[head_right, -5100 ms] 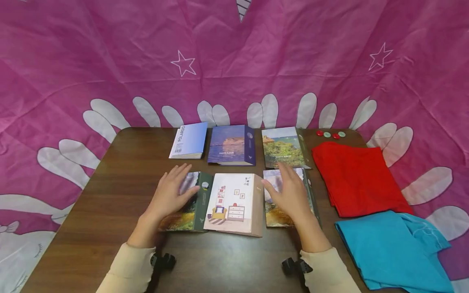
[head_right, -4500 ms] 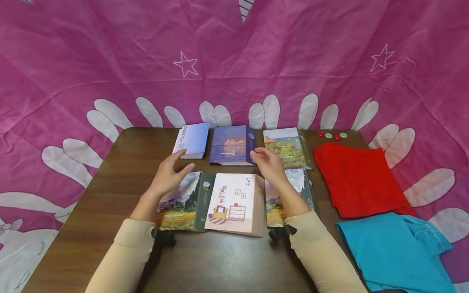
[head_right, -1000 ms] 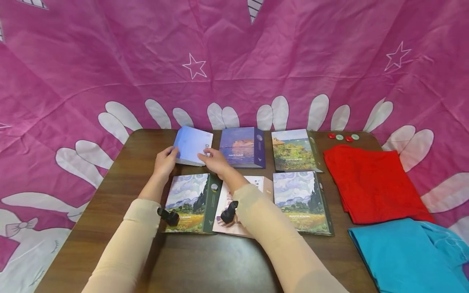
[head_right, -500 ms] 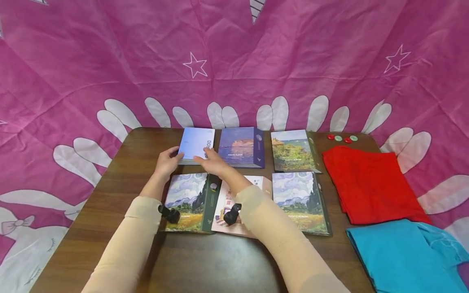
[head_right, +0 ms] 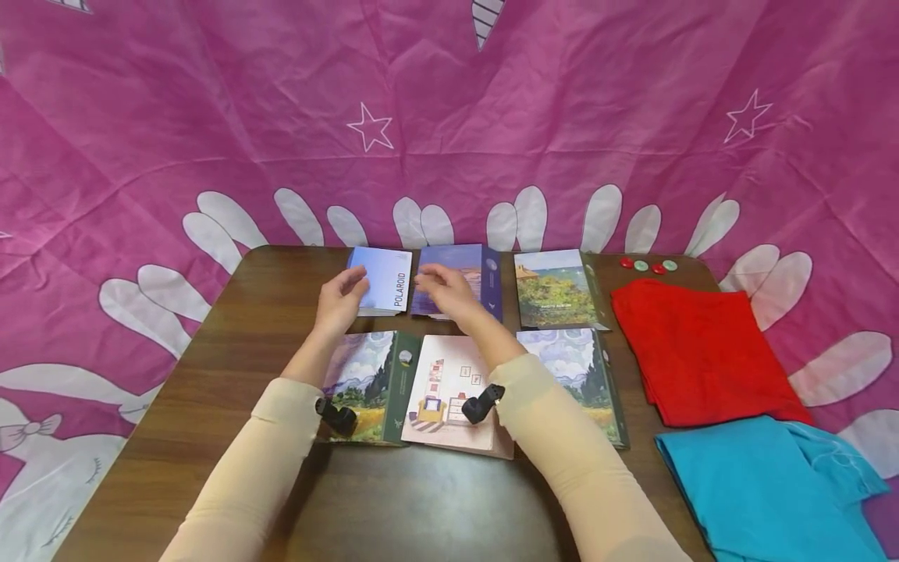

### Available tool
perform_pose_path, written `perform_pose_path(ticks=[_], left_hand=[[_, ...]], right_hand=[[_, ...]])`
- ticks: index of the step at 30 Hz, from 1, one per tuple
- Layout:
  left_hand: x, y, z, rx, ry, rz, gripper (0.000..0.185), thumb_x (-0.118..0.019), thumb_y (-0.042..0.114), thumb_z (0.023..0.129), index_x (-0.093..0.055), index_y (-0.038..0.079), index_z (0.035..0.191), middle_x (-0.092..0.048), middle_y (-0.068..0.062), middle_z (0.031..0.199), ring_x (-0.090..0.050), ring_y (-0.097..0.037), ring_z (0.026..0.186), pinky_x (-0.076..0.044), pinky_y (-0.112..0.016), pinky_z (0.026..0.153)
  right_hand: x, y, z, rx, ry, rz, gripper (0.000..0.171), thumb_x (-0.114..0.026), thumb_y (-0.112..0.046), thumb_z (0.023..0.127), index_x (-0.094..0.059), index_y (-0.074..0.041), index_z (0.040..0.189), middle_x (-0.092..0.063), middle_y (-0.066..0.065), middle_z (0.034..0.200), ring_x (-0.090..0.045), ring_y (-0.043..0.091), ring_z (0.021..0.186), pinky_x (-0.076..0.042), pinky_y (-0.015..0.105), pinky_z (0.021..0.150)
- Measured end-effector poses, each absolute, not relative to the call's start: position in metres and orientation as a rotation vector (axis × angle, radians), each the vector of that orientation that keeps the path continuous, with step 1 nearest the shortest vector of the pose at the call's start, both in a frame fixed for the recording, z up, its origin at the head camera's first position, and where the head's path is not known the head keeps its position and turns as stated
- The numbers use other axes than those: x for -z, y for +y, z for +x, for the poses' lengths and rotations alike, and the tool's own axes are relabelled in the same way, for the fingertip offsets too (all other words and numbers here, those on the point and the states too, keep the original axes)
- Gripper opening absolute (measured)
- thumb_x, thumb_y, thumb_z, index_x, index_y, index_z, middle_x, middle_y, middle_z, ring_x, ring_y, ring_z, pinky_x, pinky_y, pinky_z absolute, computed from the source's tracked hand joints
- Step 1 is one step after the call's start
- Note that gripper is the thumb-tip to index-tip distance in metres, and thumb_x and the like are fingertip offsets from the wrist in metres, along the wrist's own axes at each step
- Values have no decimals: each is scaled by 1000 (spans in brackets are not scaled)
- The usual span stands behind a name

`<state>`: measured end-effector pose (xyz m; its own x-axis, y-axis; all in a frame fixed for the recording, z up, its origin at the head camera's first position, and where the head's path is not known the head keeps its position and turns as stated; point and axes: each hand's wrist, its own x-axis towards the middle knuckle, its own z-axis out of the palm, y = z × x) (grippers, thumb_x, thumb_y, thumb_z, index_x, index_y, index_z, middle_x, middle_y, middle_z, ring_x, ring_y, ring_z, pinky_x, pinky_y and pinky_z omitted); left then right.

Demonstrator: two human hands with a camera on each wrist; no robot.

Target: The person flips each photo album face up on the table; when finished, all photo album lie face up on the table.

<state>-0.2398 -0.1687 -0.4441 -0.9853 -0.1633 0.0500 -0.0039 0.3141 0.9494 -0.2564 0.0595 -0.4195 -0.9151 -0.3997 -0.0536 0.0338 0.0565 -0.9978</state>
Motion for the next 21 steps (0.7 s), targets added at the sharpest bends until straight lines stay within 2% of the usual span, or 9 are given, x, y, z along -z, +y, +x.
perform_pose_path(ticks=[5,9,14,18,21], left_hand=[[444,-137,-235,1762,-2506,49,45,-57,21,104,-52,4,146,-54,-16,146,-48,-33,137,-39,-43,114],[449,-113,-232,1821,-2655,-9,50,-55,25,105,-45,10,152,-43,-16,156,-39,-35,143,-35,-48,116],[453,-94,-236,1791,-2746,-3,53,-54,26,105,-43,11,154,-37,-13,160,-32,-34,148,-28,-48,120],[455,-85,-240,1750,-2744,9,54,-55,28,105,-42,9,154,-37,-14,159,-31,-34,148,-29,-48,120],[458,-79,-239,1740,-2741,8,57,-55,30,105,-40,7,155,-31,-17,162,-26,-36,150,-24,-50,121]], right_hand=[[420,90,-259,2024,2090,-257,44,-49,-18,108,-46,5,146,-53,29,142,-56,39,129,-41,49,112],[427,116,-262,2097,2069,-120,46,-47,-21,109,-44,3,148,-54,27,142,-55,39,130,-42,46,111],[438,137,-266,2100,2097,27,50,-47,-22,109,-39,2,152,-45,23,152,-43,35,141,-35,44,117],[447,146,-266,2044,2132,110,53,-51,-23,107,-39,-1,153,-37,21,156,-35,33,145,-28,47,120],[453,150,-263,2024,2115,121,57,-52,-25,106,-35,-2,155,-30,22,160,-29,35,148,-24,48,122]])
